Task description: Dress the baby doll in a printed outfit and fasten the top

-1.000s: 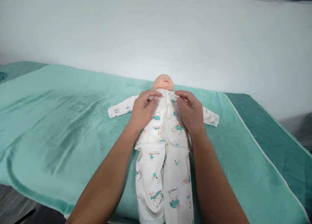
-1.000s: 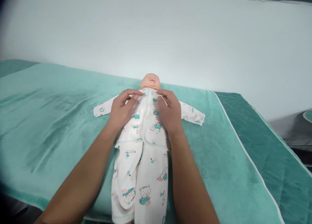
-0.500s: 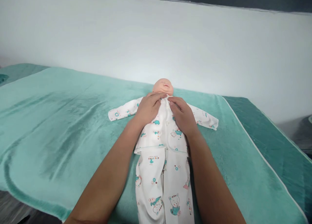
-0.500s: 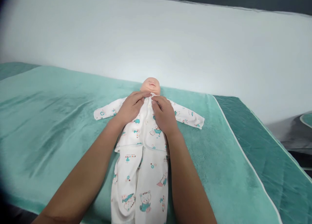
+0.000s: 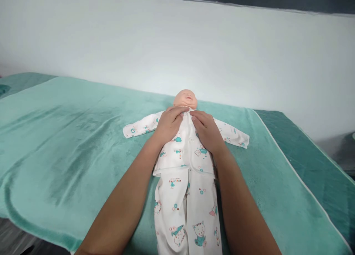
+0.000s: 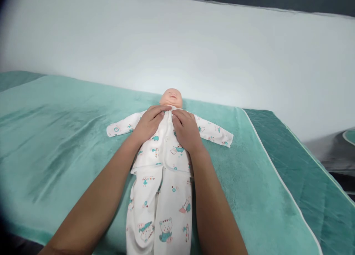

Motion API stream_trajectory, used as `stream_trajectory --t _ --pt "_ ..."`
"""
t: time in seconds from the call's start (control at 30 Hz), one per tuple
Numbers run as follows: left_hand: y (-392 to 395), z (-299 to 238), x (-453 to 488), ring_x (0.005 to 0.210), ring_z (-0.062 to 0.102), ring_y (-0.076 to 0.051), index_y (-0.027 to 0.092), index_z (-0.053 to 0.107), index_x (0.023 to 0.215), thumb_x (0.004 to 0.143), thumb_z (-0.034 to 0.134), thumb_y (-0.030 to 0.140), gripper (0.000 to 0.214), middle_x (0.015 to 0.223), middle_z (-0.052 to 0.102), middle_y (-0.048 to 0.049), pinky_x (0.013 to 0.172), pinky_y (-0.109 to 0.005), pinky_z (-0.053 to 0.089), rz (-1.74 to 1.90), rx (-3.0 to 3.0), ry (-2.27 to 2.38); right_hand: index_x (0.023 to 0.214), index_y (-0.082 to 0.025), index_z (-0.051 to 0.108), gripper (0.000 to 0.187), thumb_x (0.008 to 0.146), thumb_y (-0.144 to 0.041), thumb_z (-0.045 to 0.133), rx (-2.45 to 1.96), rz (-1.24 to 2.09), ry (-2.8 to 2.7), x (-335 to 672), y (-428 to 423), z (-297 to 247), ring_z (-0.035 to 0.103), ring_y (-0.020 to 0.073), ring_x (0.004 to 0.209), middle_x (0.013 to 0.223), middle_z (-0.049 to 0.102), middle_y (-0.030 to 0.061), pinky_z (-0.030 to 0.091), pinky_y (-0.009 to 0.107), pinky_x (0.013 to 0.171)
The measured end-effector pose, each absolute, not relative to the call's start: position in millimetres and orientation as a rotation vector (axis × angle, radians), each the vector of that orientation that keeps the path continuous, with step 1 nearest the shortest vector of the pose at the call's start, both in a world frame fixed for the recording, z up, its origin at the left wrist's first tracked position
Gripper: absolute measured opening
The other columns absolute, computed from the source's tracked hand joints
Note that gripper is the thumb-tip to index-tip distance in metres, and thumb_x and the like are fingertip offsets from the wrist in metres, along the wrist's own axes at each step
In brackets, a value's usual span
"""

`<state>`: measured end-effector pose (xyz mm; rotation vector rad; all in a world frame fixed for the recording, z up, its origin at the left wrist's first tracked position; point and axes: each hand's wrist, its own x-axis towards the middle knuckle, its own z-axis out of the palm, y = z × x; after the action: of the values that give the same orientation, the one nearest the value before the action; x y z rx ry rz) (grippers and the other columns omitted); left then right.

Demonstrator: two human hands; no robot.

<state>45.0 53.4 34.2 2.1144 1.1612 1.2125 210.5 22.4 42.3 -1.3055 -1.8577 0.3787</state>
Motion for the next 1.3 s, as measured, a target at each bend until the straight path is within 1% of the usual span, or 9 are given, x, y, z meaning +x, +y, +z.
stream_trajectory --t 0.17,0.33,0.63,0.73,0.83,0.93,1.03,1.17,1.3 --pt "52 35 44 0.129 0.053 -0.018 0.022 0.068 0.122 0.095 0.039 0.018 0.04 0.132 0.067 -0.0019 0.116 -0.036 0.037 1.204 2.1 1.158 0.123 -0.025 0.065 0.037 0.1 -0.034 0.038 -1.302 0.43 -1.853 213 23 39 0.048 0.024 0.133 0.136 0.063 0.0052 0.03 0.046 0.116" --pt "47 36 42 0.129 0.054 -0.017 0.022 0.067 0.124 0.095 0.041 0.018 0.038 0.134 0.066 -0.0028 0.116 -0.035 0.037 1.237 2.087 1.092 0.127 -0.028 0.064 0.037 0.096 -0.038 0.047 -1.286 0.563 -1.735 217 20 36 0.044 0.0227 0.138 0.142 0.059 0.003 0.029 0.045 0.119" --pt "50 26 38 0.129 0.054 -0.017 0.022 0.067 0.123 0.098 0.039 0.023 0.037 0.133 0.066 -0.0035 0.115 -0.036 0.039 1.336 2.162 1.115 0.129 -0.028 0.062 0.04 0.091 -0.039 0.058 -1.272 0.784 -1.454 218 16 30 0.053 0.0228 0.132 0.143 0.059 0.004 0.037 0.045 0.116" --pt "55 13 25 0.133 0.051 -0.02 0.021 0.064 0.128 0.101 0.035 0.029 0.041 0.136 0.065 -0.0048 0.117 -0.04 0.037 1.327 2.226 1.317 0.133 -0.028 0.06 0.045 0.093 -0.047 0.055 -1.36 0.688 -1.451 229 20 20 0.047 0.0248 0.139 0.148 0.054 0.0051 0.032 0.048 0.12" --pt "52 1 3 0.136 0.049 -0.024 0.023 0.058 0.137 0.102 0.031 0.033 0.045 0.143 0.06 -0.0058 0.119 -0.048 0.03 1.124 2.272 1.603 0.136 -0.025 0.058 0.052 0.095 -0.055 0.045 -1.476 0.471 -1.565 246 25 4 0.04 0.0281 0.144 0.153 0.049 0.0086 0.025 0.053 0.121" --pt "39 -7 -28 0.141 0.043 -0.028 0.027 0.047 0.147 0.099 0.039 0.035 0.049 0.153 0.05 -0.0056 0.122 -0.054 0.021 0.863 2.3 1.852 0.138 -0.023 0.055 0.053 0.097 -0.051 0.038 -1.645 0.173 -1.701 273 22 -11 0.037 0.031 0.146 0.154 0.047 0.0116 0.019 0.06 0.12" --pt "23 -14 -59 0.142 0.04 -0.032 0.027 0.039 0.152 0.095 0.046 0.033 0.058 0.155 0.046 -0.0087 0.118 -0.055 0.027 0.716 2.238 2.07 0.139 -0.017 0.054 0.053 0.095 -0.044 0.041 -1.829 0.019 -1.741 313 9 -23 0.039 0.0306 0.144 0.153 0.048 0.0161 0.025 0.057 0.119" --pt "12 -20 -80 0.135 0.048 -0.038 0.023 0.039 0.153 0.096 0.038 0.027 0.057 0.153 0.048 -0.0147 0.107 -0.056 0.04 0.634 2.101 2.274 0.132 -0.006 0.058 0.056 0.09 -0.042 0.048 -2.1 -0.175 -1.537 363 -11 -27 0.045 0.0358 0.137 0.141 0.056 0.0262 0.029 0.055 0.116" --pt "14 -19 -82 0.13 0.054 -0.038 0.01 0.037 0.154 0.09 0.031 0.008 0.063 0.158 0.036 -0.0234 0.104 -0.051 0.045 0.531 2.083 2.285 0.128 -0.009 0.063 0.056 0.085 -0.045 0.053 -2.166 -0.085 -1.367 376 -18 -22 0.057 0.0353 0.115 0.118 0.067 0.0222 0.041 0.051 0.103"
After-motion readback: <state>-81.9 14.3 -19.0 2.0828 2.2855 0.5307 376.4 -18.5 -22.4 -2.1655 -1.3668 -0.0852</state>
